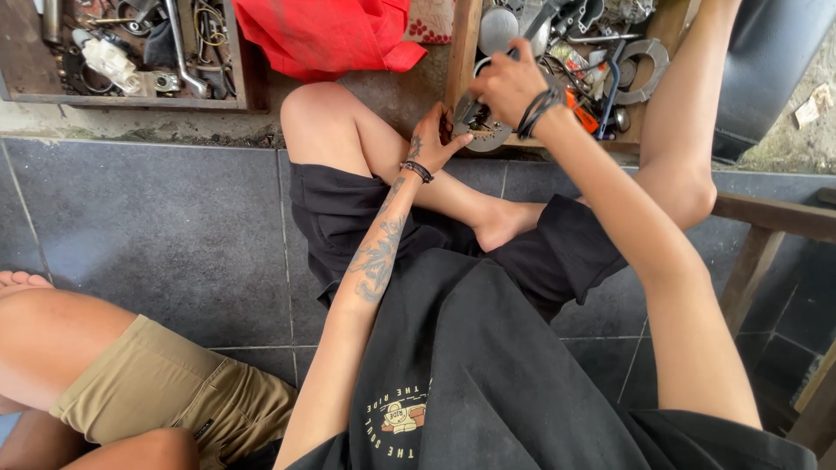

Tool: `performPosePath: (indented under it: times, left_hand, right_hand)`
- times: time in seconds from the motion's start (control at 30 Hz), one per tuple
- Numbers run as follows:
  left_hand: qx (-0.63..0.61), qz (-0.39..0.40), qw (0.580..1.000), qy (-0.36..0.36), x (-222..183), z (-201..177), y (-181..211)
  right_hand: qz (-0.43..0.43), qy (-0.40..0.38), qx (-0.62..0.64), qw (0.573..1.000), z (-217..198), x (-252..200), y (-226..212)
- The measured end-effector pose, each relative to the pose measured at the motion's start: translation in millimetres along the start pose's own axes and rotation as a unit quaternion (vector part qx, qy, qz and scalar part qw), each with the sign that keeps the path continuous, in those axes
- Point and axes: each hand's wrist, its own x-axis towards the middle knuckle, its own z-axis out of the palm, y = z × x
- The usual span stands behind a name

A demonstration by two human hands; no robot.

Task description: The person is cleaning a circular metal plate using a small brush and inspecting various mechanical components from a parts box.

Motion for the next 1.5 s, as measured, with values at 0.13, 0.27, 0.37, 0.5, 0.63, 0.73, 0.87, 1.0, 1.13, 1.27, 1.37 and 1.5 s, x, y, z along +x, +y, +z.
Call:
performPosePath:
  times: [0.13,0.27,0.37,0.5,0.63,0.73,0.87,1.0,1.13,1.27,1.37,1.5]
  left_hand:
    - [0.009,0.009,1.0,0.005,0,1,0]
    - [0.0,0.018,1.0,0.011,1,0,-2]
    - [0.012,0.021,1.0,0.011,0,1,-3]
    - [0.015,0.021,1.0,0.005,-2,2,-2]
    - [0.006,0.014,1.0,0.007,0,0,-3]
    - [0.003,0.017,1.0,0.005,0,3,-7]
    - [0.008,0.021,1.0,0.011,-1,3,-6]
    - [0.003,0.017,1.0,0.009,0,3,-6]
    - [0.005,0.023,1.0,0.007,0,3,-7]
    - [0.013,0.026,1.0,0.01,1,2,-5]
    - [0.015,0.026,0.999,0.014,0,3,-5]
    - [0.024,0.018,0.999,0.012,0,3,-3]
  right_hand:
    - [0.038,0.029,-0.011,0.999,0,-1,10]
    - [0.036,0.013,-0.045,0.998,11,0,22]
    - [0.035,0.018,-0.046,0.998,9,-5,22]
    - [0.062,0.008,0.017,0.998,10,-16,26]
    - [0.051,0.073,0.034,0.995,10,-35,27]
    - [0.046,0.039,0.039,0.997,12,-49,26]
    - [0.044,0.002,0.044,0.998,-1,-46,32]
    - [0.067,0.113,0.097,0.987,4,-56,27]
    - [0.093,0.061,0.148,0.983,-4,-82,6]
    - [0.085,0.07,0.112,0.988,6,-82,12]
    - [0.119,0.118,0.164,0.972,9,-61,18]
    - [0.159,0.144,0.213,0.953,-4,-71,-7]
